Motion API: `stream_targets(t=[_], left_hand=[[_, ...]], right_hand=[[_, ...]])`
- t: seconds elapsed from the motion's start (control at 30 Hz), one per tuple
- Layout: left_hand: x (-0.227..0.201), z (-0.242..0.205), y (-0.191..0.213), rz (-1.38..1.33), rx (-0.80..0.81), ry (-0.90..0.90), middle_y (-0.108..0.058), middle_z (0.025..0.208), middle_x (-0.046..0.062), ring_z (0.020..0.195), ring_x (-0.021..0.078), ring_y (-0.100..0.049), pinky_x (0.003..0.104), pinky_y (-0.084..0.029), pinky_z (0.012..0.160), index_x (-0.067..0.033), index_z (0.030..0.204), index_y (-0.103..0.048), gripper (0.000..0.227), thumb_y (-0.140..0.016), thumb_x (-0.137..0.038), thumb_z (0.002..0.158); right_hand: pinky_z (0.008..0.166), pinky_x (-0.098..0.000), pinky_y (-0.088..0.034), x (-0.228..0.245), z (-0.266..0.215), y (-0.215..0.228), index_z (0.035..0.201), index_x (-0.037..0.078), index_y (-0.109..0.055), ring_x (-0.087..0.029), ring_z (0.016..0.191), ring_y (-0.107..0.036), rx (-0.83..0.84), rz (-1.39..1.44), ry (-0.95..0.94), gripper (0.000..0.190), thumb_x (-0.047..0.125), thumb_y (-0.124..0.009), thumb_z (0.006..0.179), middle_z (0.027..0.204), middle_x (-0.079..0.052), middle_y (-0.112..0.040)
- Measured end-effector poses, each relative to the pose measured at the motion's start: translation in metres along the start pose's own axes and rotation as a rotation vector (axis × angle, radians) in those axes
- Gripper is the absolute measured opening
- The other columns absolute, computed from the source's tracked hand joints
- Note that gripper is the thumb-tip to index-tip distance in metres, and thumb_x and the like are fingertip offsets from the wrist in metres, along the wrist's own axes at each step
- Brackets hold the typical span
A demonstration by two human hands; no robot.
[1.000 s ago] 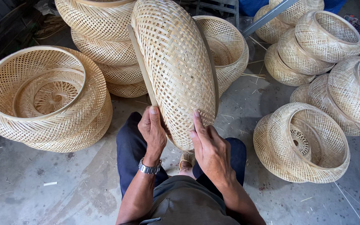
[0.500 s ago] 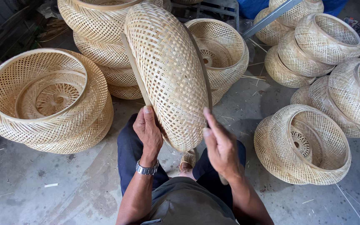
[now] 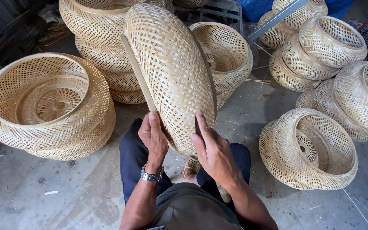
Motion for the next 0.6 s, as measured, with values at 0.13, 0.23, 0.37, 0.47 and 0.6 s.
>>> stream_targets(t=[0.13,0.23,0.37,0.47,0.6], left_hand=[[-0.005,0.000,-0.003,0.036,0.000,0.007,-0.062,0.085,-0.004,0.078,0.0025,-0.047,0.019,-0.041,0.067,0.0040,0.102,-0.068,0.040,-0.053,-0.032,0.111],[-0.011,0.001,-0.002,0.082,0.021,-0.005,-0.062,0.084,-0.004,0.077,0.0024,-0.047,0.018,-0.041,0.066,0.0042,0.104,-0.068,0.040,-0.053,-0.032,0.111],[-0.014,0.003,-0.003,0.102,0.073,0.015,-0.062,0.083,-0.004,0.076,0.0023,-0.048,0.019,-0.042,0.066,0.0049,0.106,-0.069,0.039,-0.054,-0.031,0.111],[-0.016,0.006,-0.006,0.131,0.119,0.030,-0.060,0.080,-0.005,0.074,0.0016,-0.046,0.019,-0.041,0.063,0.0042,0.106,-0.070,0.040,-0.054,-0.031,0.111],[-0.010,0.015,-0.007,0.143,0.098,0.199,-0.053,0.067,-0.005,0.057,0.0027,-0.040,0.020,-0.033,0.048,0.0020,0.104,-0.072,0.038,-0.053,-0.031,0.108]], right_hand=[[0.059,-0.0401,-0.062,-0.009,-0.003,-0.009,0.156,0.003,-0.037,-0.033,0.069,-0.074,-0.007,-0.178,0.016,0.065,0.010,-0.067,0.098,0.091,-0.025,-0.070],[0.060,-0.0369,-0.062,-0.015,-0.010,-0.010,0.159,0.006,-0.034,-0.031,0.074,-0.073,-0.100,-0.232,0.181,0.071,0.009,-0.069,0.097,0.097,-0.025,-0.069],[0.048,-0.0294,-0.059,-0.037,-0.015,-0.006,0.156,0.005,-0.038,-0.018,0.057,-0.063,-0.019,-0.329,0.266,0.071,0.007,-0.074,0.094,0.081,-0.012,-0.063],[0.051,-0.0284,-0.059,-0.052,-0.017,0.006,0.156,0.006,-0.040,-0.015,0.056,-0.059,-0.021,-0.413,0.421,0.071,0.006,-0.074,0.094,0.076,-0.006,-0.057],[0.048,-0.0240,-0.058,-0.067,-0.013,0.019,0.152,0.001,-0.044,-0.013,0.053,-0.055,-0.009,-0.488,0.532,0.065,0.008,-0.076,0.096,0.072,-0.005,-0.054]])
Point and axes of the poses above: each hand's wrist, its own z-axis towards the middle knuckle, its own y-axis out of the back of the hand, x = y × z, the point moved 3 cm from there along z, towards the middle knuckle
